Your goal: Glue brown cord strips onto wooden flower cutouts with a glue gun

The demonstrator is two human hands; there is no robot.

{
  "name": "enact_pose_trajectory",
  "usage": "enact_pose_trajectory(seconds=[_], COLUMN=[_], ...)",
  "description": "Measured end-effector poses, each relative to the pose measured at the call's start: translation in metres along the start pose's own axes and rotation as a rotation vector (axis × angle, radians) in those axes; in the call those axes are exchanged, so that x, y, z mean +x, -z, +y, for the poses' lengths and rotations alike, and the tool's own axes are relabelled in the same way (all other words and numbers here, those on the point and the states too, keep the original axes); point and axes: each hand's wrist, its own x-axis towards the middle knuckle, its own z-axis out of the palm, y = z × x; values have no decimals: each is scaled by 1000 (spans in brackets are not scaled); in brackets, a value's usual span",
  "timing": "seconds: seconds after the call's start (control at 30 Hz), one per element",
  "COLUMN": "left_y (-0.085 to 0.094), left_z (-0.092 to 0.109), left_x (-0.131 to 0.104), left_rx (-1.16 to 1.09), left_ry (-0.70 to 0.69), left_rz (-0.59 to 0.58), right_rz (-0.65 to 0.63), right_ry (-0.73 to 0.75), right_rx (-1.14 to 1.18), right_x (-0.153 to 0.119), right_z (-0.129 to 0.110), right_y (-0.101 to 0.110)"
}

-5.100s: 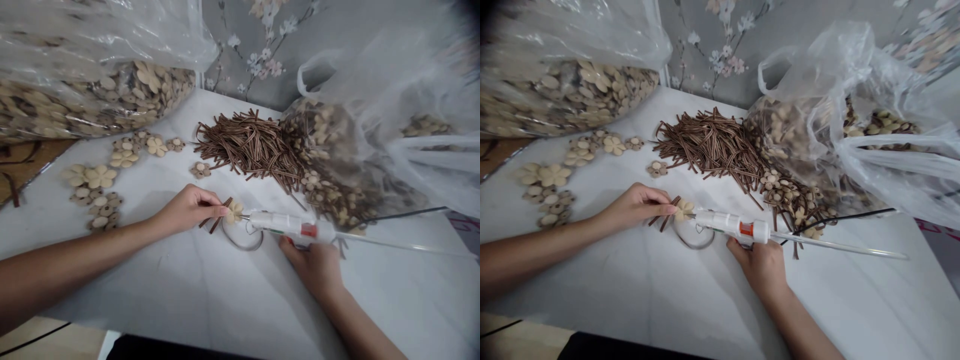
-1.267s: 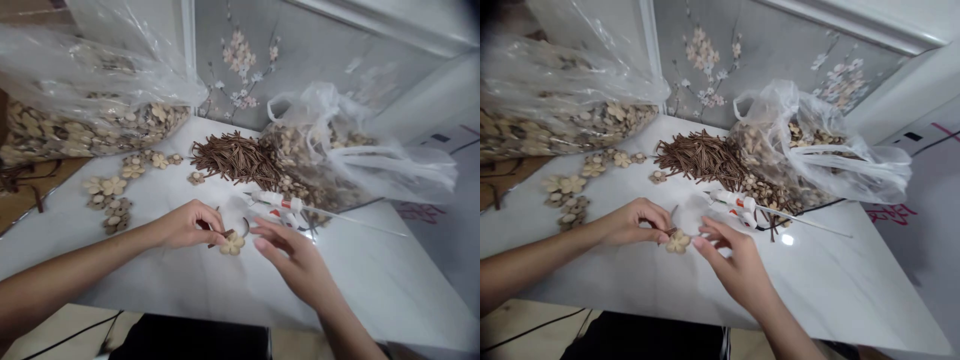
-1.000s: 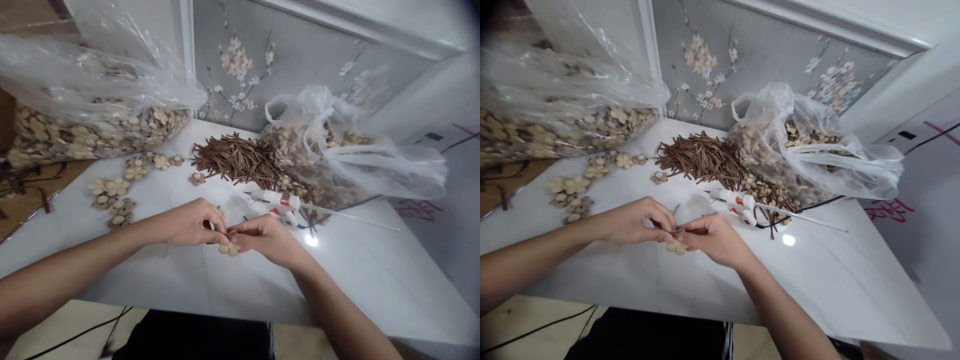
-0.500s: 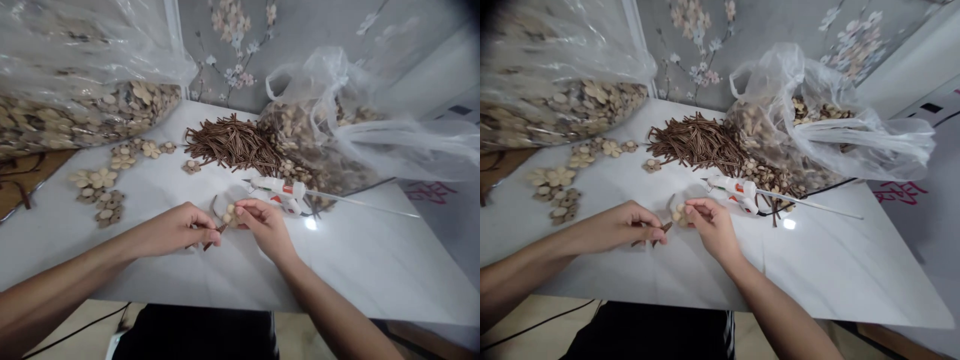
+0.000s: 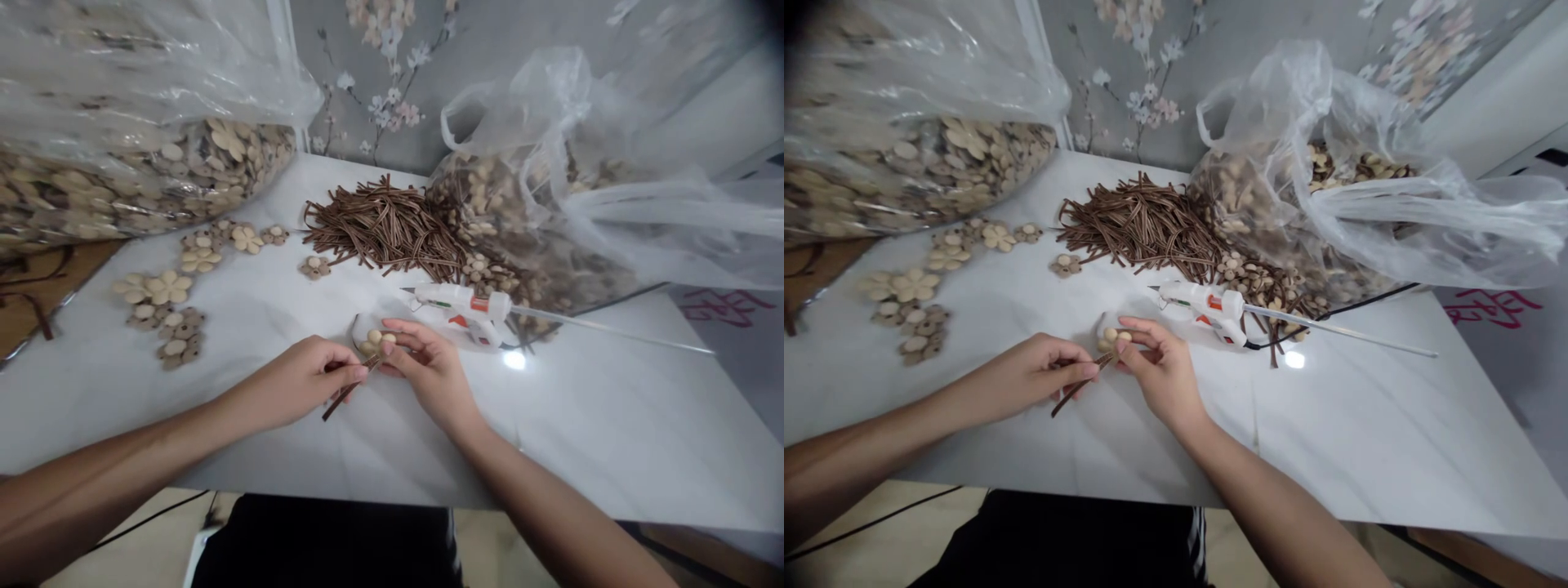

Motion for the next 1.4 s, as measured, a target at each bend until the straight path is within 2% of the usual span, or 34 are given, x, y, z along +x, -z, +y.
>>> enact_pose_trajectory(seconds=[0.27,1.03,1.4], left_y=[1,1,5], left_z=[-2,-3,1], left_x=[2,3,2], left_rx=[28,57,52], left_ry=[-14,11,54], left_rz=[72,47,-31], right_rz=[19,20,71], right_ry=[-34,-36,-69], right_rx=[-33,-2,21], right_x=[0,-1,-1], right_z=[0,-3,-7], right_y=[1,-2,-5])
